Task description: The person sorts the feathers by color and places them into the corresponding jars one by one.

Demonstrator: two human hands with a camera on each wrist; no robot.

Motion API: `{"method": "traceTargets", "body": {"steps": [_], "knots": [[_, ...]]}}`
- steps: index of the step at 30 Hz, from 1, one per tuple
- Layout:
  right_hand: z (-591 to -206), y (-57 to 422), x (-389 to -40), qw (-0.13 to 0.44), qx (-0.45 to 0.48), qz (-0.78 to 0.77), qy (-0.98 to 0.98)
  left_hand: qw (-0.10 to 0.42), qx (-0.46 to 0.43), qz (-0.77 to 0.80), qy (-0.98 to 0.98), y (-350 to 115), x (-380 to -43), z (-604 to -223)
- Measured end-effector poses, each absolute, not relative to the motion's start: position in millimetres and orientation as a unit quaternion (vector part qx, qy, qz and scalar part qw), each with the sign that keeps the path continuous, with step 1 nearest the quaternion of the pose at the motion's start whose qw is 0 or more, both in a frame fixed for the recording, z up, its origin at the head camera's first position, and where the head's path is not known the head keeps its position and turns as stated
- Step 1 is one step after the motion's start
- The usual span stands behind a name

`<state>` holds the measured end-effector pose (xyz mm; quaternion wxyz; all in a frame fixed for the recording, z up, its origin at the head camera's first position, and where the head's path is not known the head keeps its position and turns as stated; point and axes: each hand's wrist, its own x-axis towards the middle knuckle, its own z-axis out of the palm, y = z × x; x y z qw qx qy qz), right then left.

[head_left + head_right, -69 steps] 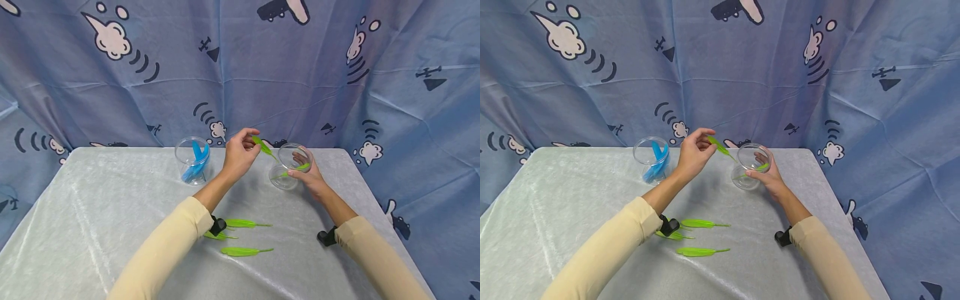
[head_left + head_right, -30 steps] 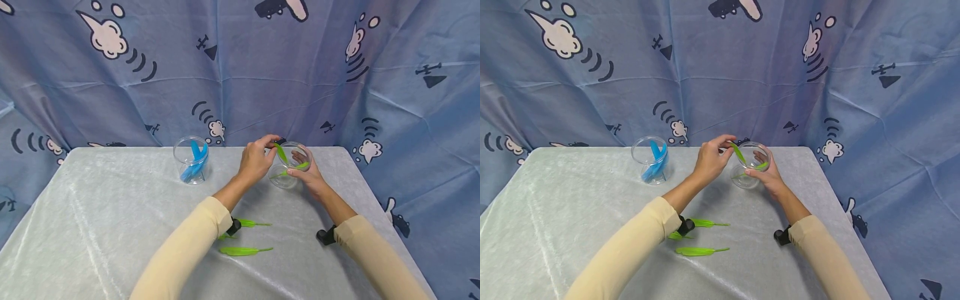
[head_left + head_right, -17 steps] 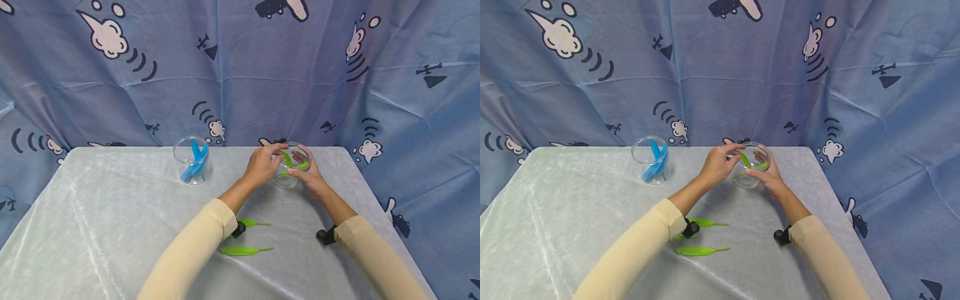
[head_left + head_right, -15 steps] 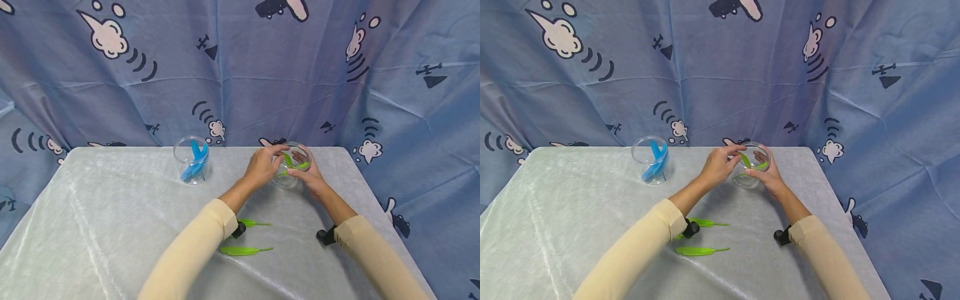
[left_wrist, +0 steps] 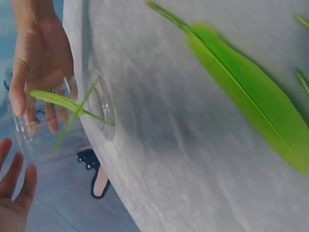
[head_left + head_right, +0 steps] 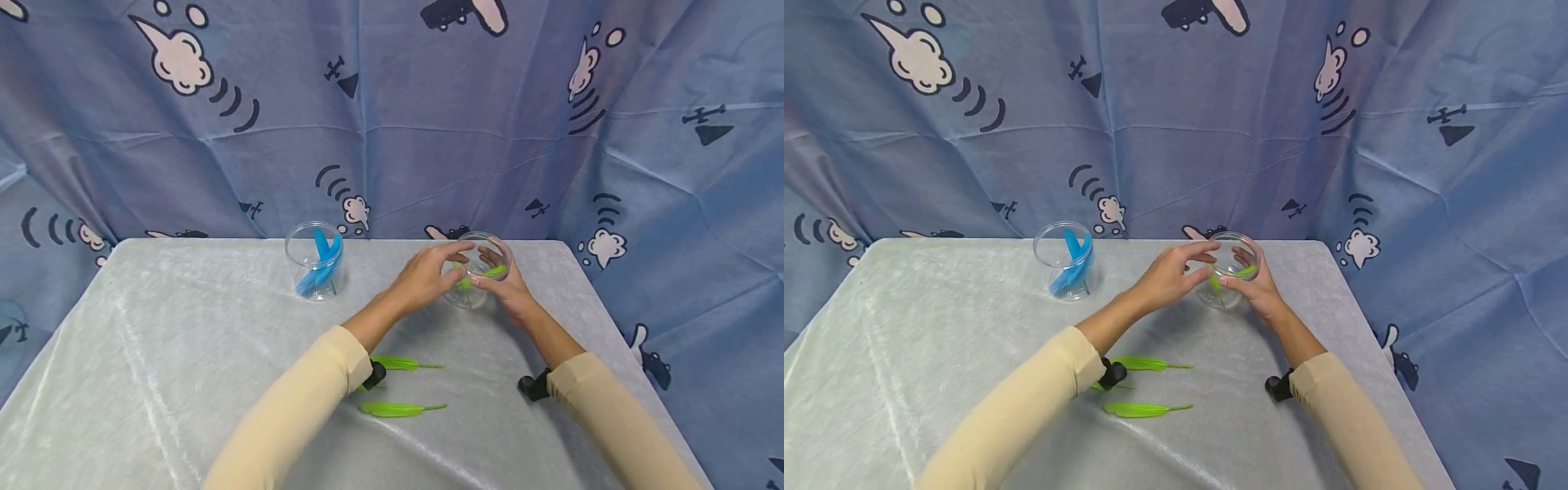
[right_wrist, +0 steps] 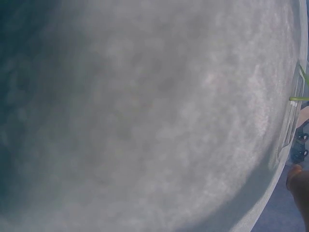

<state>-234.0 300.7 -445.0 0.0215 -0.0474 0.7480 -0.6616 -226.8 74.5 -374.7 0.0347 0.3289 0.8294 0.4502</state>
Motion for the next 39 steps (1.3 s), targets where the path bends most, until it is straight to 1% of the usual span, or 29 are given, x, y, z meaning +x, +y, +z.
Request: {"method": "traceTargets", "body": {"steps": [10,16,21,24,32,39], "knots": [[-444,299,-235,0.013,-0.042,-0.675,0.736,0.114,0.379,0.431,0.811,40,-222,-381],[-444,299,-234,0.013,-0.041,-0.682,0.730,0.169,0.394,0.423,0.798,17,-213,-395],[-445,300,-234,0.012,-0.043,-0.685,0.727,0.199,0.388,0.422,0.795,-5,-205,-412],[-446,300,-235,0.011,-0.042,-0.680,0.732,0.207,0.379,0.425,0.796,-17,-200,-421],[-448,301,-234,0.012,-0.040,-0.661,0.749,0.207,0.367,0.425,0.801,-41,-188,-441],[-447,300,-235,0.014,-0.039,-0.666,0.745,0.205,0.363,0.421,0.806,-54,-181,-450]]}}
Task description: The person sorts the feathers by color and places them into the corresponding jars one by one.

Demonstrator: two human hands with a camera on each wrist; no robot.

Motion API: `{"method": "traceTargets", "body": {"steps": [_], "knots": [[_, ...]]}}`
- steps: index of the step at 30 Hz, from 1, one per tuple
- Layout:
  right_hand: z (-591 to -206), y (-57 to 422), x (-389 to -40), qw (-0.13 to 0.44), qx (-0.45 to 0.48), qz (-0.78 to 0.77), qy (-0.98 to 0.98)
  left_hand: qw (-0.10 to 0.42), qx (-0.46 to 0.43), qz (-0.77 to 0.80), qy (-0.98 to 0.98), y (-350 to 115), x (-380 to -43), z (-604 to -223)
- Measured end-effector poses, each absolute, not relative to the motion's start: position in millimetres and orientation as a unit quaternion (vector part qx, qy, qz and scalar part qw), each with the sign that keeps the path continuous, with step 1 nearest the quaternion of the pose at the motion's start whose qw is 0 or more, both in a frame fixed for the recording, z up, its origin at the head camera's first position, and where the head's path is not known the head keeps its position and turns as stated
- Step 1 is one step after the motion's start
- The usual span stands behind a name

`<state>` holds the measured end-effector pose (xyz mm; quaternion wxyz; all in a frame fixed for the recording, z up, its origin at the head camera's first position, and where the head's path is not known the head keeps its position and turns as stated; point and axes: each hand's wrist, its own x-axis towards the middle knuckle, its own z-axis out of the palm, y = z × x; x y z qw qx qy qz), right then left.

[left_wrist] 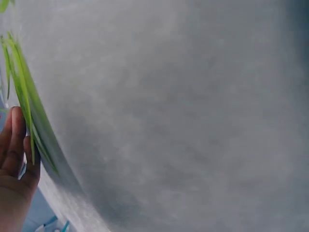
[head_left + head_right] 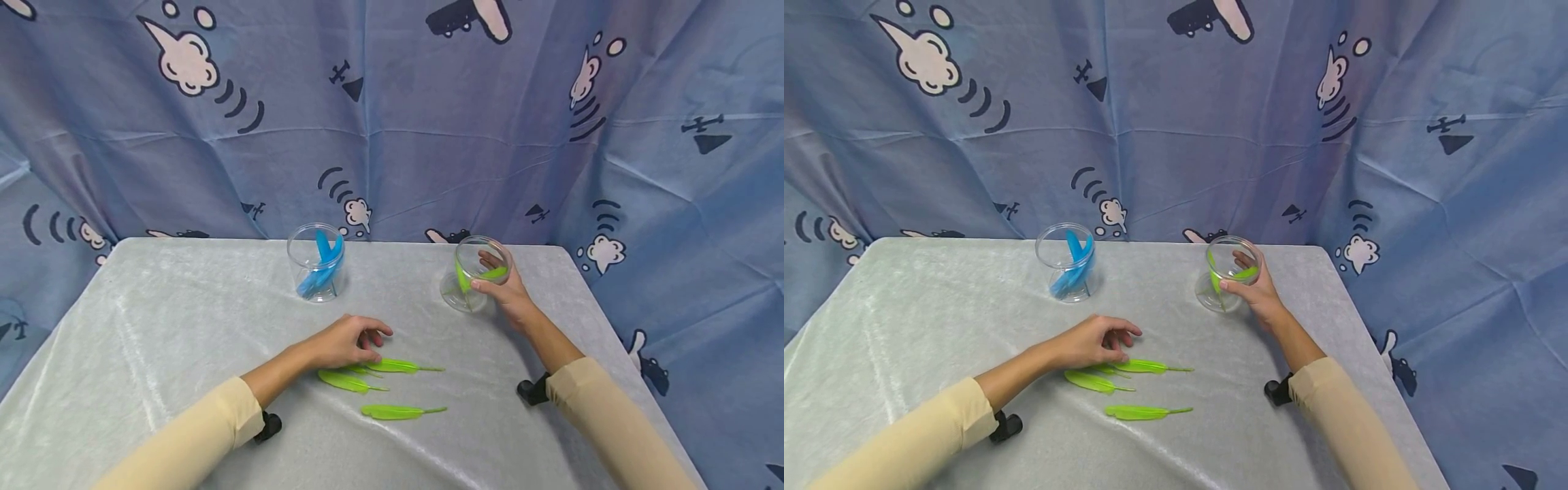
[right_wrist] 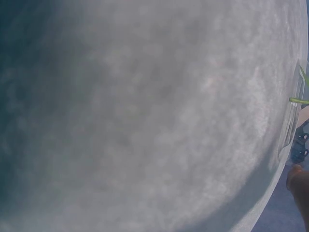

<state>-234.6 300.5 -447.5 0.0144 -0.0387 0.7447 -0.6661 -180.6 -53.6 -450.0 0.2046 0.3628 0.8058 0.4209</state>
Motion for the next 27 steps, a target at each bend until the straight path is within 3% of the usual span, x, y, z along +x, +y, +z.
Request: {"method": "traceTargets", "body": {"steps": [27], "knots": [[-447,299,-234,0.009,-0.032,-0.673,0.739,0.173,0.382,0.411,0.809,-53,-166,-458]]}}
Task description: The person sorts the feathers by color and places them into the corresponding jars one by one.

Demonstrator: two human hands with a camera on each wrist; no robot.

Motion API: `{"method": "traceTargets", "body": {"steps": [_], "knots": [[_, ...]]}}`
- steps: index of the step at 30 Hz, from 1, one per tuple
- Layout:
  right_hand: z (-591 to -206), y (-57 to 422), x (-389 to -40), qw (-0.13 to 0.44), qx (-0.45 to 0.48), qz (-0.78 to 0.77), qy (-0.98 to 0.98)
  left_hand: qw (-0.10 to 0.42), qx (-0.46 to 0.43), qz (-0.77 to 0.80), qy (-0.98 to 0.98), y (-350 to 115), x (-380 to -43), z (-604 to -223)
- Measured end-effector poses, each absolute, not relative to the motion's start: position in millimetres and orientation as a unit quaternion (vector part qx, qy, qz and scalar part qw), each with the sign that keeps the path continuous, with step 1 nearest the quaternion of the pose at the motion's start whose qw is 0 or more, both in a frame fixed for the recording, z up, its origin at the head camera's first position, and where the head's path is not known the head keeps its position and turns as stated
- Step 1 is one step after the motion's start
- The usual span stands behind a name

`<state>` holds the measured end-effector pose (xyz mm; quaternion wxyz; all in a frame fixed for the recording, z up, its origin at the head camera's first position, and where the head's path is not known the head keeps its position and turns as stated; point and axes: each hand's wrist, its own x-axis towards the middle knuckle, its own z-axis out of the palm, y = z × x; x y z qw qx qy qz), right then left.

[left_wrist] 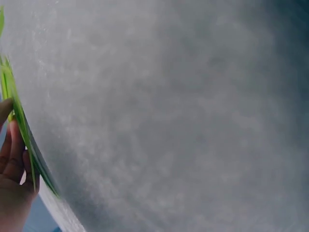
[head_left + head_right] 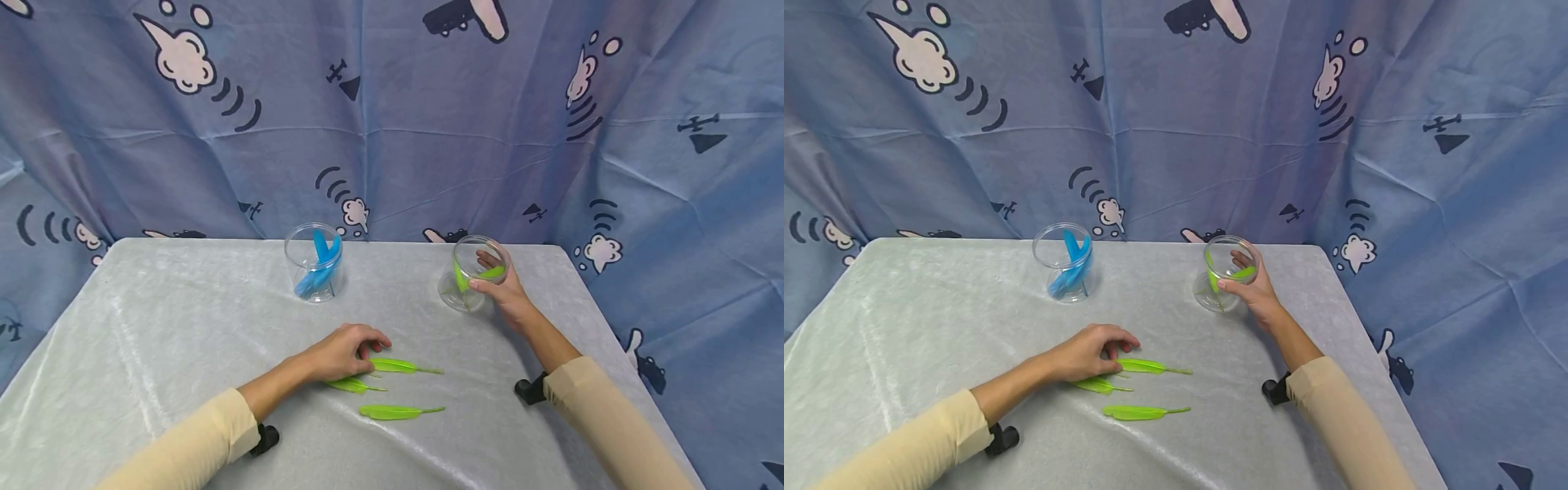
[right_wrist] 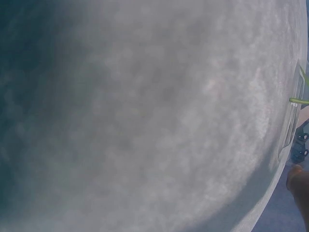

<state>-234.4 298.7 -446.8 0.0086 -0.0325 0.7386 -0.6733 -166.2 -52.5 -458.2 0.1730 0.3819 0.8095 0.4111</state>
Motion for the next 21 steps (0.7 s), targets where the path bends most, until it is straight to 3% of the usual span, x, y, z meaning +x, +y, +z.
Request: {"method": "traceTargets", "body": {"steps": [11,21], "knots": [[-449,300,-235,0.010,-0.026,-0.668,0.743,0.186,0.354,0.448,0.800,-51,-170,-457],[-445,298,-234,0.006,-0.029,-0.672,0.740,0.140,0.290,0.516,0.793,-42,-175,-454]]}}
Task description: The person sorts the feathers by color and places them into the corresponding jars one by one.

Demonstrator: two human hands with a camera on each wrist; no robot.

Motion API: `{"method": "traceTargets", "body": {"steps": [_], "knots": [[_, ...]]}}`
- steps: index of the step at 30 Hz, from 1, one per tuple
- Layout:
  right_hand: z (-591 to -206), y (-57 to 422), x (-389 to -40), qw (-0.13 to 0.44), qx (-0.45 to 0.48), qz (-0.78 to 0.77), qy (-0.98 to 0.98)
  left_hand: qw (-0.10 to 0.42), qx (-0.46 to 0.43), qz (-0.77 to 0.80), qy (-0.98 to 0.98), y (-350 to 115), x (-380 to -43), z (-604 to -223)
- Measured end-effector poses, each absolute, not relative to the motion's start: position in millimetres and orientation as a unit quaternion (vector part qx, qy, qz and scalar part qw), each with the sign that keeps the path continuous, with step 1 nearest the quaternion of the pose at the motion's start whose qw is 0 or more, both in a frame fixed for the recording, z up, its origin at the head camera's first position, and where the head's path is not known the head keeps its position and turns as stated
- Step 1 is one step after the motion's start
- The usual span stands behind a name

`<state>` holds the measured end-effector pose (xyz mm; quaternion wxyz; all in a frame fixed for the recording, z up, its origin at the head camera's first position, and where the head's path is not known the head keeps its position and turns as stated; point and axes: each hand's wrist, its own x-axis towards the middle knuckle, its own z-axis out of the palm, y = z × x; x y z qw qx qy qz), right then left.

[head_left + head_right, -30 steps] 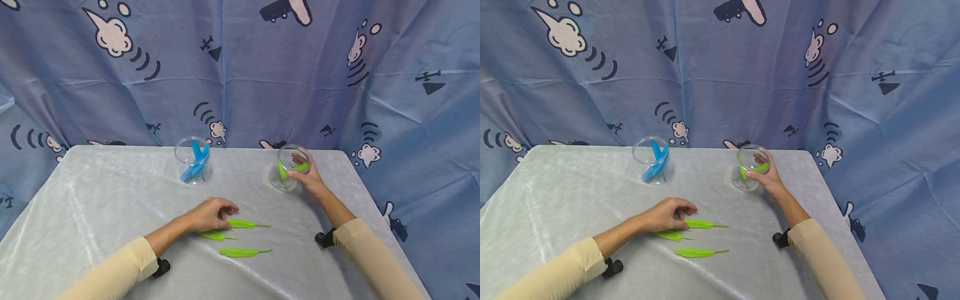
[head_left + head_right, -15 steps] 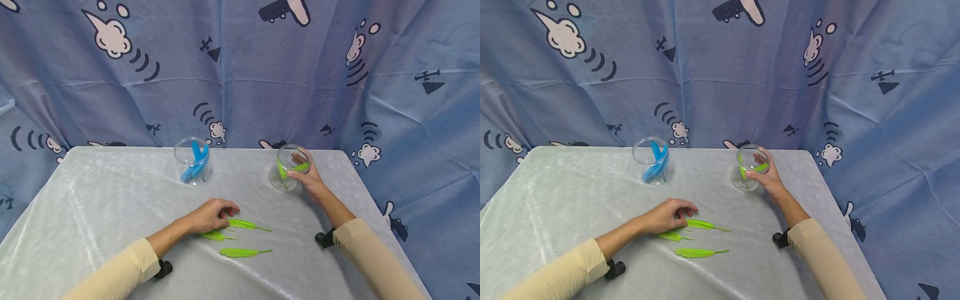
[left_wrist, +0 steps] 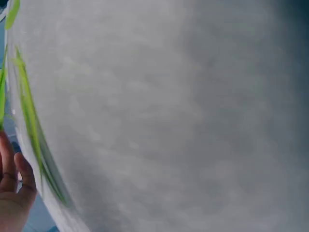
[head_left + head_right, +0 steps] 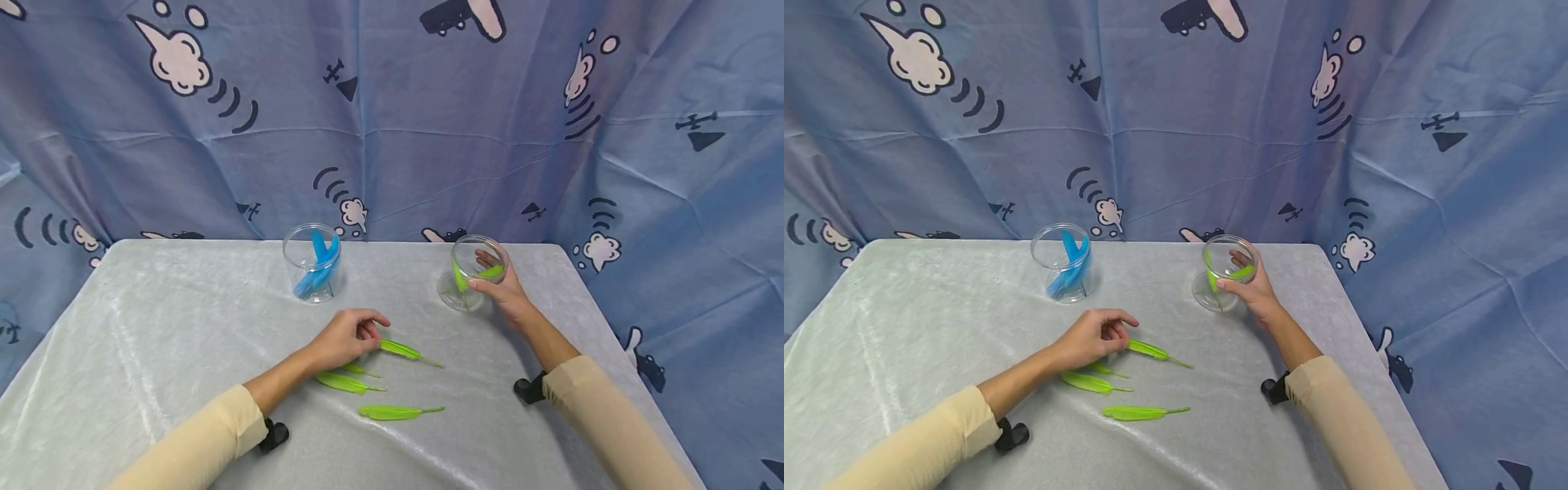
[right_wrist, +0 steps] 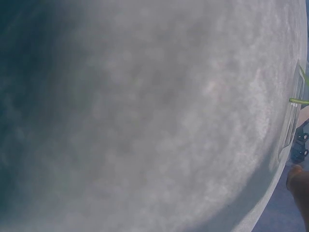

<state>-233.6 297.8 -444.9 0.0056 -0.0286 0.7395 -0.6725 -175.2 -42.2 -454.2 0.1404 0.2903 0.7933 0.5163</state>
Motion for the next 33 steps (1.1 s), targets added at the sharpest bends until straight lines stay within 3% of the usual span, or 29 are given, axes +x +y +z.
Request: {"method": "traceTargets", "body": {"steps": [12,33], "knots": [[-444,297,-233,0.005,-0.031,-0.678,0.734,0.072,0.221,0.584,0.778,-24,-191,-434],[-449,298,-235,0.004,-0.025,-0.674,0.739,0.012,0.171,0.663,0.729,5,-221,-393]]}}
